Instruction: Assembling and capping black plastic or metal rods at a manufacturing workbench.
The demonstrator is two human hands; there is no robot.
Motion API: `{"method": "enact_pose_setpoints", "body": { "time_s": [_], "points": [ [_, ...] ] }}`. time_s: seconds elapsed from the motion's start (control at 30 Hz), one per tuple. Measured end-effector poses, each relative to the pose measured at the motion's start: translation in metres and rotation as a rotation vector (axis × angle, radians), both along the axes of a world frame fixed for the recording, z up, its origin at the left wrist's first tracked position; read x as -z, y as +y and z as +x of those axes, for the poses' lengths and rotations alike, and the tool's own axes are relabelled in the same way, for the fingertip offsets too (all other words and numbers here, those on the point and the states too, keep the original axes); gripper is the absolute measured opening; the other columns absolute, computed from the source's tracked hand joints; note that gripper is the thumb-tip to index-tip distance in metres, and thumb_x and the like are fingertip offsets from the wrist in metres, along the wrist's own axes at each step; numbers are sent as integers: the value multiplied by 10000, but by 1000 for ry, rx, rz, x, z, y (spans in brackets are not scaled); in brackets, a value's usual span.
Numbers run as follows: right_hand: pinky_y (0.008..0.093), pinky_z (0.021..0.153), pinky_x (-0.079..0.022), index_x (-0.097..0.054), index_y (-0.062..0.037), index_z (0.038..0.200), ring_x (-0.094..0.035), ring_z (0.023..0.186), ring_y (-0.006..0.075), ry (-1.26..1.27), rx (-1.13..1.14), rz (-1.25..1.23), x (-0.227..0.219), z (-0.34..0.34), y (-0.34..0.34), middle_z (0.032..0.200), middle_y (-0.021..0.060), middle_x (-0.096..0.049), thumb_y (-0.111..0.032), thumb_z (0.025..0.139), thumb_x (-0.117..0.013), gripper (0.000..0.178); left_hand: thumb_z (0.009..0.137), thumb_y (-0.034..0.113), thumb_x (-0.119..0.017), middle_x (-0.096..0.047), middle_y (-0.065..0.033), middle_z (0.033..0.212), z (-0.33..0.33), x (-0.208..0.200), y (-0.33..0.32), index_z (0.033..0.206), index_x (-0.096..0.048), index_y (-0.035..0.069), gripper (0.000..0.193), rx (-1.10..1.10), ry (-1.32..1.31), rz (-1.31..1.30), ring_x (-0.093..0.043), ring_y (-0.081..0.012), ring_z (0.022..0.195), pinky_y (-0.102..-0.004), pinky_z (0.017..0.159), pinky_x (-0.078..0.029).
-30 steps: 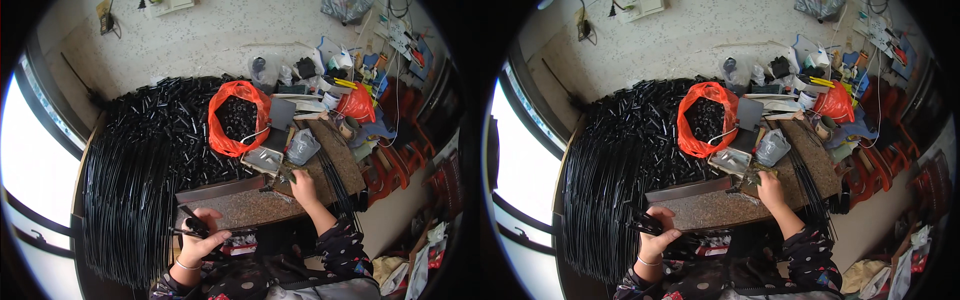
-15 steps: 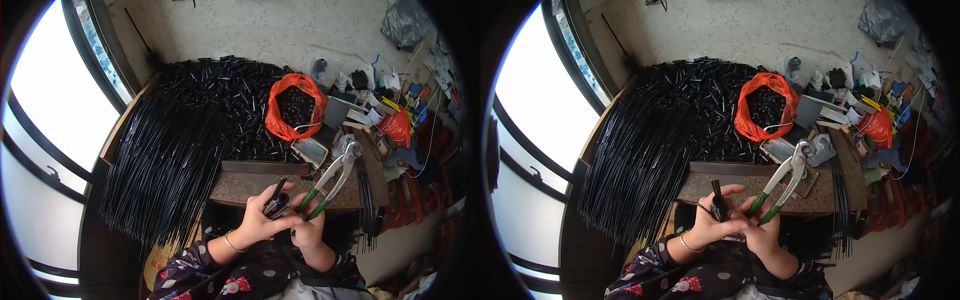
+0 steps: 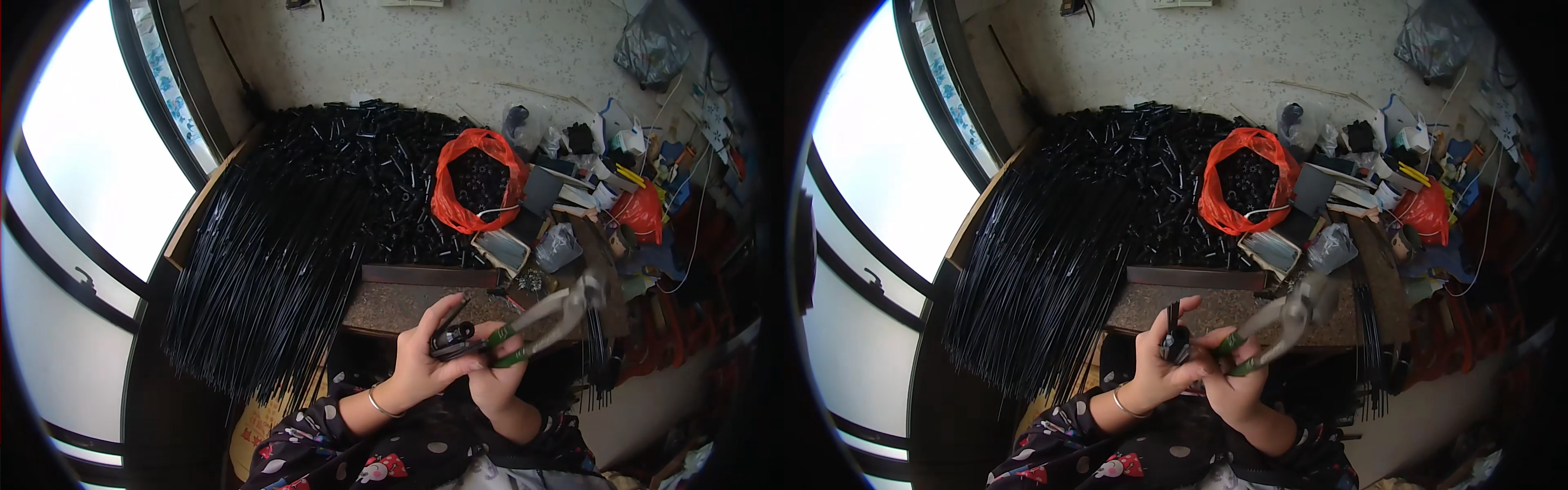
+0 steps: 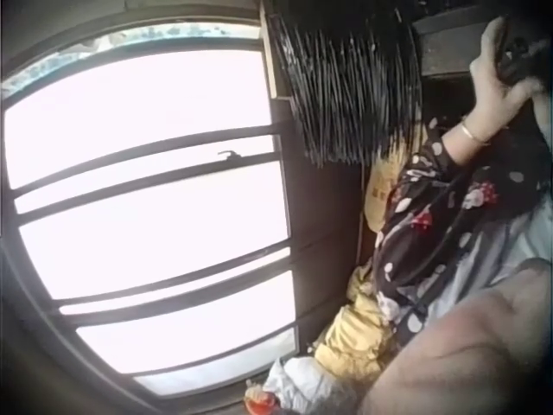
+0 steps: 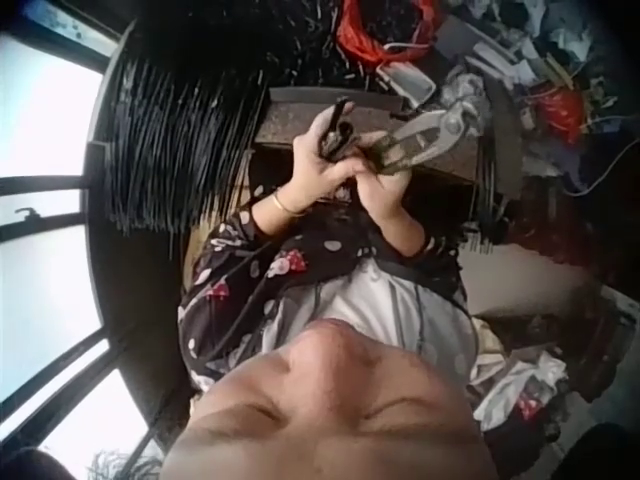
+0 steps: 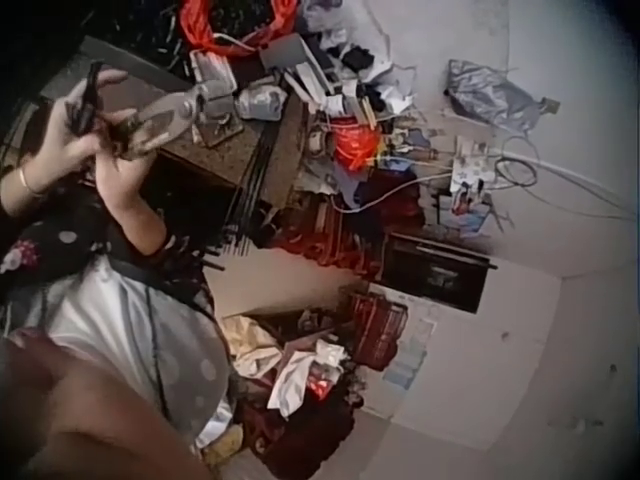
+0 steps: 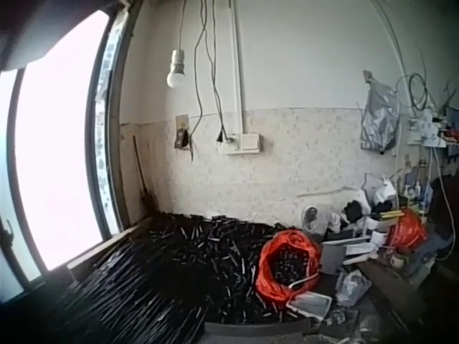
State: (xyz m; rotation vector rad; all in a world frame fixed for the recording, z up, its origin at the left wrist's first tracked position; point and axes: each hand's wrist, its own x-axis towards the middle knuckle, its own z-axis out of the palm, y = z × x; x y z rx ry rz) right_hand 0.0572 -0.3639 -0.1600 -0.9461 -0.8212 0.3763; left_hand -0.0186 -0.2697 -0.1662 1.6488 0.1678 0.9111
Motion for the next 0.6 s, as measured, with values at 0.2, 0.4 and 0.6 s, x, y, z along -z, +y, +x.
{"method": "enact_pose_setpoints", "body": {
  "time_s": [0.2, 0.4, 0.6],
  "points": [
    [225, 579, -429, -449, -9, 951, -537, 669, 126, 26, -208, -134, -14, 19, -4, 790, 55, -502, 12, 729, -675, 317, 699, 156, -750, -547, 20, 692, -14, -23, 16, 1234, -465, -2, 626, 476, 46, -224, -485, -40, 577, -201, 545, -377],
    [207, 500, -460, -544, 42, 1030, -586, 594, 96, -31, -643, -847, -7, 35, -55, 726, 55, -598, -112, 893, -519, 208, 447, 374, -886, -413, 84, 536, -32, -15, 55, 1282, -383, -45, 1061, 202, -304, -366, -346, -6, 472, -179, 442, -208],
    [226, 619, -483, -558, 17, 1064, -598, 678, 95, -420, -513, -677, -13, 19, -36, 851, 55, -619, -114, 880, -541, 226, 542, 204, -823, -458, 65, 577, -29, -23, 51, 930, -626, -18, 489, 18, 6, -196, -369, -20, 516, -190, 469, -245]
  ]
}}
